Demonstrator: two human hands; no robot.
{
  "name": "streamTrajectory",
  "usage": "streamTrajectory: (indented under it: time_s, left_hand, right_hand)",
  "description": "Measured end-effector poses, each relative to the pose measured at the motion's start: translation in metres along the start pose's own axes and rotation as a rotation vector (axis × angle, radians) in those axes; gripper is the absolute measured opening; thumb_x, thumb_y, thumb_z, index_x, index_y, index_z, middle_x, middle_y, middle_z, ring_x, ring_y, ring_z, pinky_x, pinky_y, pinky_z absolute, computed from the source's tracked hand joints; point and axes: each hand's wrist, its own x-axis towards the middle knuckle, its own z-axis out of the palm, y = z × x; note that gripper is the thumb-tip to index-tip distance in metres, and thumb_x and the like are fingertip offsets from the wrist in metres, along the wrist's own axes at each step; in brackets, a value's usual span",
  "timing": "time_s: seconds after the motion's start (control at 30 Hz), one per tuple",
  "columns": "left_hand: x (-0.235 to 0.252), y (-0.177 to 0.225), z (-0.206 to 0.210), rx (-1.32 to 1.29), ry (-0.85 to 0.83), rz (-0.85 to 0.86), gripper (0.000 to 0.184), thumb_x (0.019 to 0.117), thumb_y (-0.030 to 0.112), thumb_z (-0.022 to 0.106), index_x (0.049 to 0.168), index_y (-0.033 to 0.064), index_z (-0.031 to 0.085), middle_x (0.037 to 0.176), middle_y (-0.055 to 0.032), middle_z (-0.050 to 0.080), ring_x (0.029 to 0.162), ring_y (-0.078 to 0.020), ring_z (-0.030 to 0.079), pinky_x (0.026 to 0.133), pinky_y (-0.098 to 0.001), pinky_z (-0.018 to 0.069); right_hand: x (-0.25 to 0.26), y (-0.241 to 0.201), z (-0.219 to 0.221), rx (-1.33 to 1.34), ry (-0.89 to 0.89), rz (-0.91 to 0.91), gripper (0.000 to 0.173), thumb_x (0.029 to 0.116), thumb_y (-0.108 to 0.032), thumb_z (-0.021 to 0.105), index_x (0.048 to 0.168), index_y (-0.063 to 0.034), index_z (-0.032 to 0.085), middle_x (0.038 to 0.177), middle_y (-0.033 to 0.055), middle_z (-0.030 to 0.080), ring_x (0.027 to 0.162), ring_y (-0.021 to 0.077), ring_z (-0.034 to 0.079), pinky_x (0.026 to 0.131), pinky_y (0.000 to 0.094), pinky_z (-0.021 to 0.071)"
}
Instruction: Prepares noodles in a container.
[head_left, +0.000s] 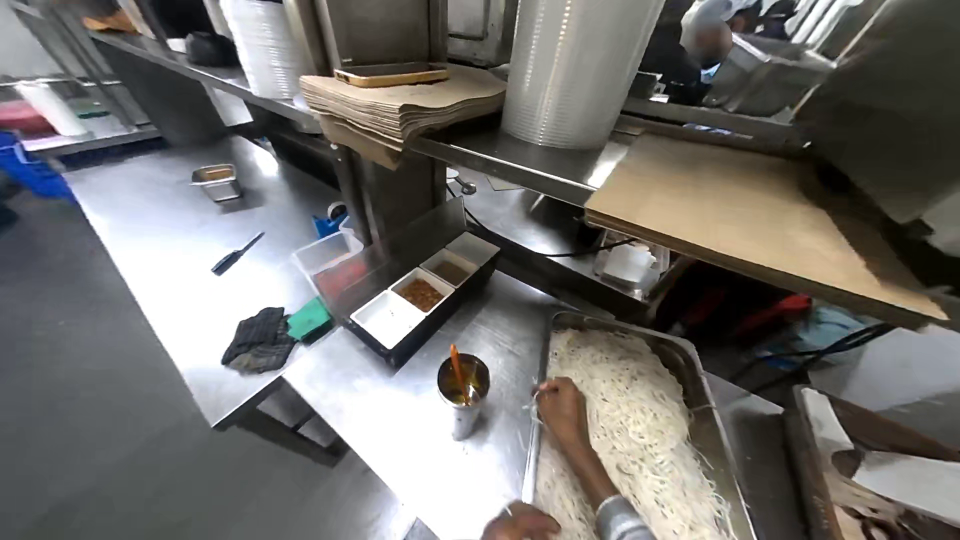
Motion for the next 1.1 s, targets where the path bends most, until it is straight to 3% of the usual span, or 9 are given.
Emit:
streamTrajectory:
  time_s: [0.13,0.27,0.37,0.5,0.6,0.73,0.97,1.03,1.1]
  left_hand:
    - [-0.002,0.013,0.011,0.038,0.262,-0.105,0.027,0.0968,0.002,0.058,0.121,-0.0021,0.068,0.12,-0.0169,0.069,0.104,-0.0227,0.07,0.092,-0.0403,0.0597]
    - [0.006,0.02,0.02,0.126,0.321,-0.06,0.03,0.096,0.006,0.059,0.124,0.0008,0.067,0.122,-0.012,0.068,0.107,-0.0164,0.069,0.091,-0.0335,0.0603]
    - [0.004,0.03,0.035,0.18,0.278,-0.092,0.036,0.0966,0.006,0.056,0.131,0.0016,0.063,0.125,-0.0134,0.068,0.11,-0.0174,0.068,0.095,-0.0336,0.058]
    - [0.007,0.039,0.064,0.22,0.14,-0.315,0.056,0.1003,0.02,0.059,0.151,0.0003,0.045,0.143,-0.0243,0.057,0.129,-0.0325,0.059,0.11,-0.0468,0.0473]
    - [0.016,0.03,0.089,0.31,0.066,-0.535,0.081,0.1004,0.043,0.06,0.161,0.0007,0.027,0.155,-0.0293,0.041,0.143,-0.04,0.045,0.118,-0.0526,0.0373]
    - [0.032,0.013,0.109,0.358,0.073,-0.679,0.102,0.0959,0.06,0.06,0.163,0.0003,0.011,0.158,-0.0342,0.033,0.144,-0.0464,0.04,0.117,-0.0547,0.0381]
    - [0.054,-0.016,0.11,0.026,0.154,-0.772,0.12,0.0881,0.069,0.066,0.163,0.0003,0.0,0.154,-0.0304,0.042,0.139,-0.0381,0.051,0.113,-0.0538,0.0442]
    - [0.057,-0.022,0.118,-0.249,0.175,-0.782,0.123,0.087,0.065,0.07,0.163,0.0059,-0.007,0.157,-0.0301,0.038,0.139,-0.0385,0.049,0.11,-0.0559,0.0462]
    - [0.06,-0.02,0.118,-0.491,0.173,-0.756,0.114,0.0881,0.056,0.074,0.163,0.0108,0.001,0.154,-0.0253,0.042,0.136,-0.0351,0.052,0.106,-0.0551,0.0506]
  right_hand:
    - [-0.092,0.027,-0.001,0.061,-0.167,-0.156,0.029,0.0976,-0.023,0.063,0.107,0.0034,0.069,0.096,0.0178,0.071,0.088,0.0307,0.071,0.084,0.0487,0.058]
    - [-0.142,0.058,-0.047,-0.233,-0.644,-0.499,0.027,0.1008,-0.016,0.055,0.114,0.0029,0.071,0.115,0.0218,0.071,0.114,0.0366,0.067,0.103,0.0513,0.0508]
    - [-0.15,0.068,-0.106,-0.304,-0.679,-0.547,0.02,0.096,-0.008,0.06,0.11,-0.001,0.072,0.115,0.0207,0.069,0.115,0.0385,0.064,0.102,0.0541,0.0497]
    - [-0.144,0.107,-0.161,0.001,-0.185,-0.33,0.026,0.0993,-0.009,0.058,0.119,0.0024,0.07,0.119,0.0205,0.069,0.111,0.0322,0.068,0.098,0.0489,0.0562]
    - [-0.153,0.134,-0.169,-0.055,-0.157,0.065,0.068,0.1042,-0.046,0.054,0.149,0.0033,0.046,0.145,0.0297,0.053,0.135,0.0424,0.053,0.114,0.0563,0.0408]
    - [-0.172,0.158,-0.144,-0.015,-0.122,0.34,0.098,0.0982,-0.064,0.054,0.159,0.0069,0.023,0.158,0.0327,0.035,0.147,0.0435,0.038,0.121,0.0555,0.0315]
    - [-0.15,0.181,-0.12,0.331,-0.094,0.521,0.105,0.085,-0.07,0.068,0.159,-0.0058,0.031,0.159,0.0258,0.037,0.146,0.0384,0.039,0.116,0.0584,0.0374]
    - [-0.151,0.175,-0.114,0.487,-0.141,0.586,0.09,0.0879,-0.061,0.072,0.154,-0.0095,0.04,0.149,0.0196,0.051,0.136,0.0318,0.052,0.108,0.0548,0.0481]
    - [-0.152,0.165,-0.115,0.596,-0.17,0.622,0.067,0.0979,-0.044,0.066,0.15,-0.0074,0.045,0.143,0.0187,0.056,0.129,0.0288,0.056,0.104,0.0509,0.0493]
